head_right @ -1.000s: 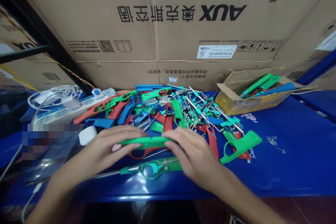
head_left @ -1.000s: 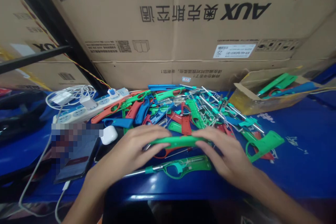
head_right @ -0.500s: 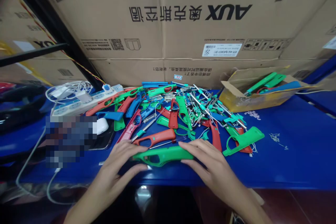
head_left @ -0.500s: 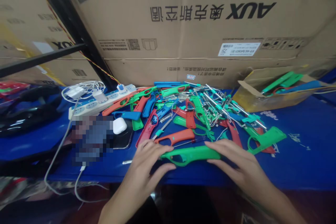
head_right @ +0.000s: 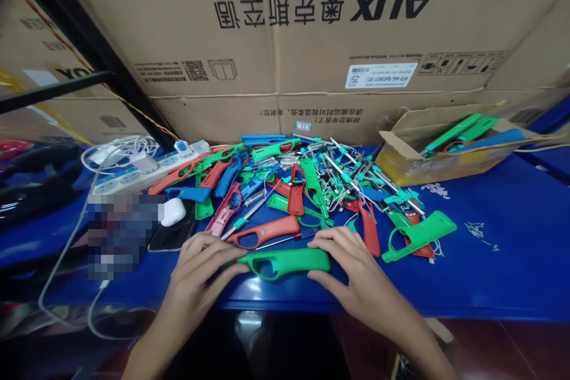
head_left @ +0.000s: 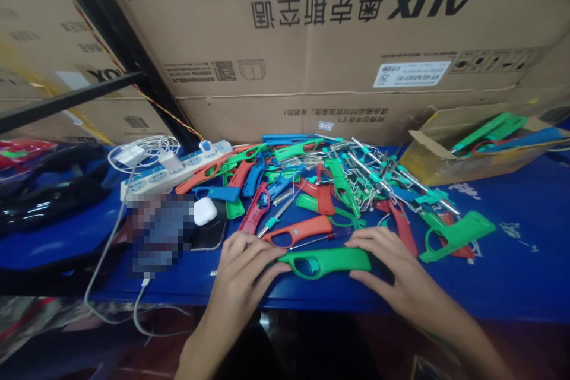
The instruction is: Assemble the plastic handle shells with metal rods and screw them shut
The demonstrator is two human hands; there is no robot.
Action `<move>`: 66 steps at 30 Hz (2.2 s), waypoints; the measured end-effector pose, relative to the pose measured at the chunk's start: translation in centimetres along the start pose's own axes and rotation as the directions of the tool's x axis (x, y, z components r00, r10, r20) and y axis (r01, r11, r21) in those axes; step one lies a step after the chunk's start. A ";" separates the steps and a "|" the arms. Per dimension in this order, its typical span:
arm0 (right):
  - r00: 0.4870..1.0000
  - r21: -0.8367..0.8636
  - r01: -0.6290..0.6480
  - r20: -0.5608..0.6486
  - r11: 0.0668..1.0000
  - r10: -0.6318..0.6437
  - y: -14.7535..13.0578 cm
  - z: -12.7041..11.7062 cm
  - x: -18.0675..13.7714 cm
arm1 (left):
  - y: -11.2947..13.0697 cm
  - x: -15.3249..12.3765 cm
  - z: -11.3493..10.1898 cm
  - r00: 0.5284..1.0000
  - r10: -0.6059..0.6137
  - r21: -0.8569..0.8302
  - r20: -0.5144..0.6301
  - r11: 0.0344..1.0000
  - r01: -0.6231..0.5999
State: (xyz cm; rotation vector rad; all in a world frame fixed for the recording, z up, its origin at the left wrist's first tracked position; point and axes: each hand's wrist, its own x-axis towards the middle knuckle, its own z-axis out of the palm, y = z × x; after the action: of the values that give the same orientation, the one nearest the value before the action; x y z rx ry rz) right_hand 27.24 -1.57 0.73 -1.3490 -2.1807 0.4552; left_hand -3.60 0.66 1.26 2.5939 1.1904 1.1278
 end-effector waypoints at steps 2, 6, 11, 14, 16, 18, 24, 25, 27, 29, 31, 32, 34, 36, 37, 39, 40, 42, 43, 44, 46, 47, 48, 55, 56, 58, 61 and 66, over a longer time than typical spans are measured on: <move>1.000 -0.008 -0.016 0.014 1.000 0.016 0.1 0.1 0.0 | 0.0 -0.1 0.1 1.000 -0.026 0.035 0.008 0.999 0.026; 0.999 -0.028 -0.020 0.026 0.999 0.021 0.3 0.4 0.0 | -0.1 -0.3 0.4 0.997 -0.063 0.054 0.040 0.997 0.060; 0.999 -0.033 -0.013 0.037 0.999 0.015 0.3 0.5 0.0 | -0.2 -0.3 0.5 0.993 -0.097 0.004 0.074 0.995 0.097; 0.999 -0.046 0.002 0.032 0.999 -0.001 0.3 0.6 0.0 | -0.2 -0.3 0.5 0.992 -0.105 -0.013 0.069 0.994 0.106; 1.000 -0.056 0.007 0.031 0.998 -0.005 0.3 0.6 0.0 | -0.3 -0.4 0.3 0.991 -0.115 -0.020 0.074 0.993 0.116; 0.999 -0.067 0.009 0.034 0.998 -0.006 0.4 0.6 0.0 | -0.4 -0.4 0.2 0.989 -0.121 -0.038 0.085 0.992 0.124; 0.999 -0.091 0.033 0.025 0.995 -0.031 0.3 0.6 0.0 | -0.7 -0.6 0.1 0.991 -0.102 -0.065 0.086 0.992 0.108; 0.999 -0.095 0.038 0.024 0.995 -0.036 0.2 0.6 0.0 | -0.7 -0.6 0.2 0.991 -0.097 -0.063 0.090 0.993 0.103; 0.999 -0.105 0.048 0.022 0.993 -0.045 0.0 0.5 0.0 | -0.7 -0.6 0.2 0.991 -0.092 -0.058 0.100 0.994 0.098; 0.998 -0.107 0.055 0.022 0.993 -0.053 -0.2 0.5 0.1 | -0.6 -0.5 0.2 0.990 -0.089 -0.048 0.106 0.994 0.094; 0.998 -0.099 0.058 0.020 0.993 -0.056 -0.3 0.5 0.1 | -0.5 -0.5 0.2 0.990 -0.089 -0.038 0.108 0.995 0.093; 0.998 -0.096 0.058 0.020 0.994 -0.056 -0.3 0.5 0.1 | -0.4 -0.5 0.2 0.990 -0.089 -0.035 0.110 0.995 0.094; 0.998 -0.097 0.055 0.015 0.994 -0.054 -0.1 0.6 0.0 | -0.4 -0.5 0.2 0.990 -0.091 -0.034 0.108 0.995 0.095; 0.999 -0.105 0.054 0.002 0.993 -0.054 0.0 0.6 0.0 | -0.3 -0.4 0.2 0.989 -0.096 -0.034 0.113 0.994 0.100; 0.998 -0.105 0.055 -0.003 0.993 -0.056 0.0 0.6 0.0 | -0.3 -0.4 0.2 0.989 -0.096 -0.033 0.116 0.994 0.101; 0.999 -0.088 0.052 -0.007 0.995 -0.053 0.0 0.6 0.0 | -0.2 -0.3 0.3 0.988 -0.096 -0.032 0.124 0.994 0.100; 0.999 -0.074 0.049 -0.004 0.996 -0.049 0.0 0.6 -0.1 | -0.2 -0.3 0.3 0.988 -0.093 -0.034 0.125 0.995 0.098; 0.999 -0.058 0.042 0.007 0.997 -0.042 -0.1 0.6 -0.1 | -0.1 -0.3 0.4 0.989 -0.084 -0.042 0.121 0.995 0.089; 0.999 -0.065 0.047 0.010 0.997 -0.047 -0.1 0.6 -0.1 | -0.1 -0.3 0.4 0.990 -0.080 -0.045 0.118 0.995 0.085; 0.998 -0.083 0.061 0.010 0.995 -0.060 -0.1 0.7 -0.1 | -0.1 -0.4 0.5 0.990 -0.077 -0.048 0.117 0.995 0.083; 0.995 -0.137 0.102 0.003 0.985 -0.103 -0.2 0.7 0.0 | -0.1 -0.4 0.5 0.989 -0.079 -0.048 0.122 0.995 0.086; 0.992 -0.163 0.125 -0.002 0.979 -0.127 -0.2 0.8 0.0 | -0.2 -0.4 0.5 0.988 -0.085 -0.046 0.126 0.995 0.091; 0.988 -0.185 0.146 -0.011 0.972 -0.151 -0.2 0.8 0.0 | -0.2 -0.4 0.5 0.987 -0.091 -0.042 0.129 0.994 0.097; 0.971 -0.340 0.223 -0.007 0.914 -0.239 -1.3 0.9 0.1 | 0.2 0.0 0.1 0.984 -0.062 0.037 0.164 0.998 0.057; 0.969 -0.370 0.226 -0.004 0.901 -0.245 -1.5 1.0 0.1 | 0.2 0.0 0.1 0.983 -0.060 0.048 0.173 0.997 0.053; 0.966 -0.434 0.236 0.008 0.870 -0.258 -1.7 1.3 0.0 | 0.3 -0.2 0.1 0.981 -0.057 0.068 0.186 0.997 0.045; 0.961 -0.502 0.245 0.012 0.829 -0.277 -2.1 2.0 -0.3 | 0.4 -0.4 0.1 0.987 -0.036 0.088 0.155 0.996 0.023; 0.921 -0.516 0.269 -0.109 0.813 -0.373 -3.7 3.8 0.2 | 1.1 -0.3 0.2 0.999 -0.023 0.050 0.044 0.999 0.021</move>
State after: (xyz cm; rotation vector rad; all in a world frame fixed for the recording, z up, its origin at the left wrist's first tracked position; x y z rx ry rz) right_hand 22.25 -3.09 -0.27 -1.1536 -2.3708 -0.3899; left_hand -2.92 -0.27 1.35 2.6210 1.2500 1.0433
